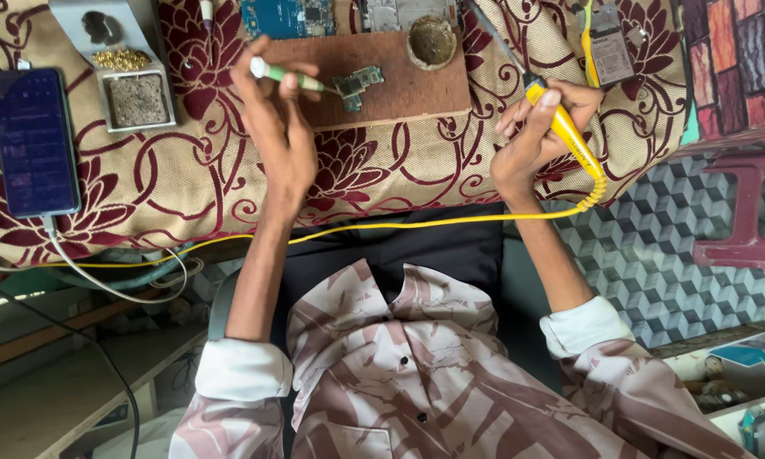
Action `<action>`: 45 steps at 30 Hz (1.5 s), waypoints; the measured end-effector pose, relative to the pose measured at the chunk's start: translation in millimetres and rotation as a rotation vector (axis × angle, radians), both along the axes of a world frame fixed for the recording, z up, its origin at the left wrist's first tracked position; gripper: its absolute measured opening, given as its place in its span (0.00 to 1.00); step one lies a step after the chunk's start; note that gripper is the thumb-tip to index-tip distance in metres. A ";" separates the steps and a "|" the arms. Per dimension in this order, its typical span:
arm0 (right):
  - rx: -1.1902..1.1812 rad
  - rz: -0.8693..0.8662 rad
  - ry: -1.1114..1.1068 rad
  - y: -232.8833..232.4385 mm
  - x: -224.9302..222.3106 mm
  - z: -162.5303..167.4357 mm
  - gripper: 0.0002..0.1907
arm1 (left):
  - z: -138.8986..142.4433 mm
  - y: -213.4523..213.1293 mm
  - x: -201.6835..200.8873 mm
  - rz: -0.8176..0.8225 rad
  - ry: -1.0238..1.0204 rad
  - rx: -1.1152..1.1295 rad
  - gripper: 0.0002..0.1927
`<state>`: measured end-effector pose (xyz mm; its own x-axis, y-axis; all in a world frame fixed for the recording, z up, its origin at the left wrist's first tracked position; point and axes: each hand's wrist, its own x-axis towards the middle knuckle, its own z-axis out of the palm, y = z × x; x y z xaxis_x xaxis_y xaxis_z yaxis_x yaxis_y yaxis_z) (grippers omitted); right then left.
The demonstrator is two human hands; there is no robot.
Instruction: The person solders a small circuit board using a soldering iron and flux. They repeatedly apply flux with a green tube and heat specific points on the board with the iron, occasionally dipping the tip into a small container.
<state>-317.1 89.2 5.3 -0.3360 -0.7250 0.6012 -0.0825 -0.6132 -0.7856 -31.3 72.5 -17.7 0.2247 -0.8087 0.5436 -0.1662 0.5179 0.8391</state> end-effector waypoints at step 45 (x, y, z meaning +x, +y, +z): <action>0.165 0.089 0.249 -28.1 -2.3 2.2 0.09 | 10.2 -19.1 6.1 -0.101 0.085 0.041 0.15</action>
<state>-319.4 61.1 7.5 -0.1241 -0.8396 0.5289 -0.2372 -0.4924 -0.8374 -25.1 53.4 -7.6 0.1844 -0.8507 0.4923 -0.0426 0.4935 0.8687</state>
